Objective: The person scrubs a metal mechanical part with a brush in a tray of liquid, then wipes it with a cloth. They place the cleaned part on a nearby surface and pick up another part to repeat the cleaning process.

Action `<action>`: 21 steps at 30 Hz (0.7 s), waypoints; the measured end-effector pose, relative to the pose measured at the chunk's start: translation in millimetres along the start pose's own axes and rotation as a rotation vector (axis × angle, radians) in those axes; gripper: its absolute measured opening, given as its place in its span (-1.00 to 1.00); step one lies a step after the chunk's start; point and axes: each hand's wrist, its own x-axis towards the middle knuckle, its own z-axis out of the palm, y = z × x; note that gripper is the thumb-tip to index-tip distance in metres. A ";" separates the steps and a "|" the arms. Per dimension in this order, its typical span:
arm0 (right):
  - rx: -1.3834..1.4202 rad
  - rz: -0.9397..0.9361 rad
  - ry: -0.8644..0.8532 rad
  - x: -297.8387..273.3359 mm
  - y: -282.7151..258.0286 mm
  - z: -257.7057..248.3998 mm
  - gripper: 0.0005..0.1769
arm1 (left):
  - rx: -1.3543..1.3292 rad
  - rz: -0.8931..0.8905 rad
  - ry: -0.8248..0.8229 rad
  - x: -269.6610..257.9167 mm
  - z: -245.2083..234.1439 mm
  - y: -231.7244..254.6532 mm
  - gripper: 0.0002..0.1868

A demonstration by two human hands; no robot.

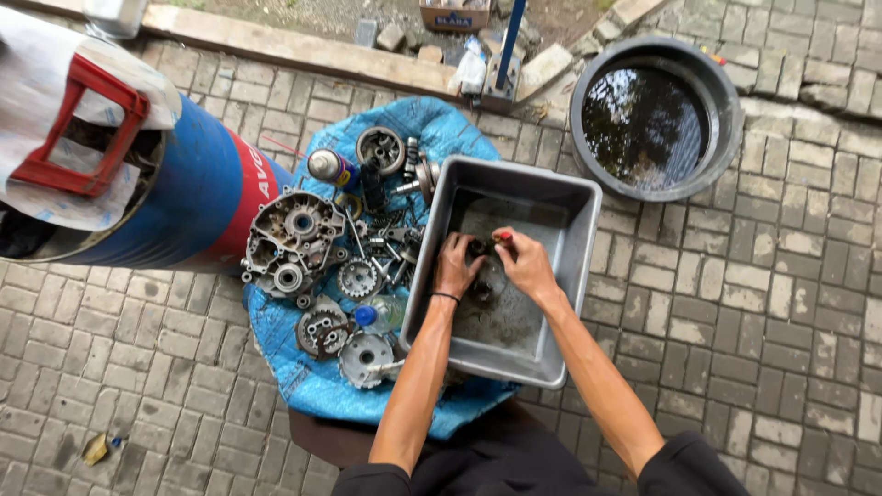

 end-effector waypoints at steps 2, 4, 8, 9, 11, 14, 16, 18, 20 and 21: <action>-0.025 -0.018 -0.006 2.8 4.7 1.2 -0.74 | 0.024 -0.002 0.007 3.8 10.0 -9.8 -0.51; -0.046 -0.027 -0.015 0.9 6.2 3.1 -0.74 | 0.049 -0.011 0.005 2.0 17.6 -16.2 -0.53; -0.060 -0.006 -0.018 0.9 3.1 3.3 -0.74 | 0.110 -0.050 0.021 4.1 23.3 -16.3 -0.52; -0.063 0.010 -0.028 0.4 2.9 3.4 -0.73 | 0.130 -0.074 0.026 4.3 24.1 -15.1 -0.52; -0.053 0.013 -0.037 1.3 -0.8 -0.2 -0.73 | 0.123 -0.076 0.020 5.2 19.5 -10.6 -0.52; -0.044 0.022 -0.051 1.4 -2.1 -2.9 -0.72 | 0.119 -0.074 0.010 5.4 18.7 -9.1 -0.52; -0.042 0.022 -0.056 2.4 -1.5 -1.7 -0.71 | 0.124 -0.071 0.012 6.2 17.1 -9.0 -0.52; -0.056 0.029 -0.060 -0.1 0.9 -0.7 -0.71 | 0.127 -0.073 0.006 4.0 16.4 -5.3 -0.50; -0.064 0.026 -0.056 2.8 -0.2 -0.3 -0.71 | 0.129 -0.091 0.003 8.2 9.4 0.5 -0.48; -0.073 0.023 -0.052 1.0 -0.5 -0.5 -0.72 | 0.129 -0.110 0.001 6.9 7.3 4.3 -0.46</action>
